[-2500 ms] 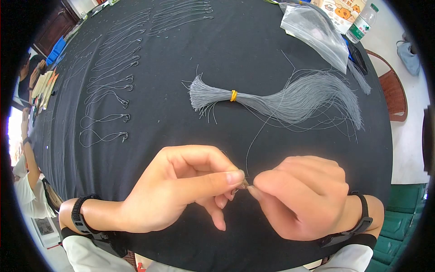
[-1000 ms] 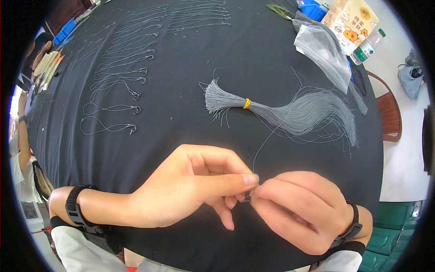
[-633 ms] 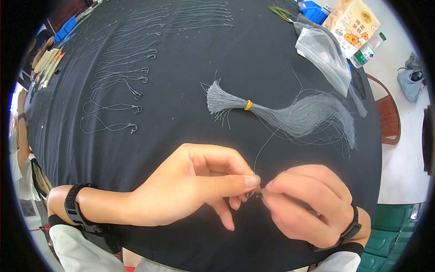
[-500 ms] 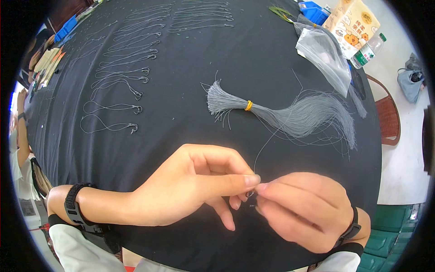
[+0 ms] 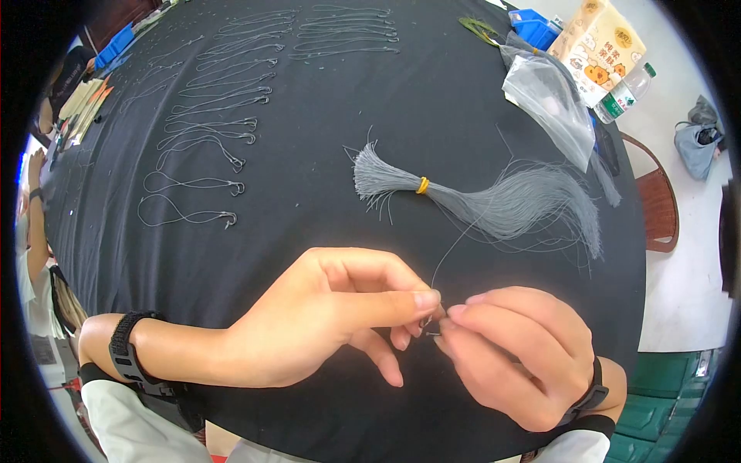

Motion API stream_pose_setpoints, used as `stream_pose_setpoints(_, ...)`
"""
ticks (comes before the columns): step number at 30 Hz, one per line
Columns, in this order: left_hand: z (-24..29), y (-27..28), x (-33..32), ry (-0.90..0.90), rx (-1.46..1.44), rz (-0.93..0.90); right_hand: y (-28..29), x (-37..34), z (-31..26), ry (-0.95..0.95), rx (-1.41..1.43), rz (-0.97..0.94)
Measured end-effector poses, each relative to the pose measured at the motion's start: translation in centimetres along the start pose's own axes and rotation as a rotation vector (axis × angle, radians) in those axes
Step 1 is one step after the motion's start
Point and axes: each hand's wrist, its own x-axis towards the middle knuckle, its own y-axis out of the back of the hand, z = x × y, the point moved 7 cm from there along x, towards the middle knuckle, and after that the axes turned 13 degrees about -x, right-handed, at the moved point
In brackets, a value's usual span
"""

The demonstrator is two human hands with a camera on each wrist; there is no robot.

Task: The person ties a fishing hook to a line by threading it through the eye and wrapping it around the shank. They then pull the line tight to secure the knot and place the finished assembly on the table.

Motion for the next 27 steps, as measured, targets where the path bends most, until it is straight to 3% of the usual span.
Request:
stream_pose_setpoints(5, -0.04, -0.02, 0.04, -0.007, 0.001, 0.003, -0.07, 0.03, 0.17, -0.084, -0.009, -0.015)
stream_pose_setpoints(20, -0.01, -0.04, 0.08, -0.041, 0.040, -0.005, -0.18, 0.25, -0.65, 0.047, -0.118, -0.029)
stream_pose_setpoints(27, -0.01, -0.11, 0.05, -0.029, 0.050, 0.000, -0.36, 0.16, -0.27, -0.001, -0.140, -0.022)
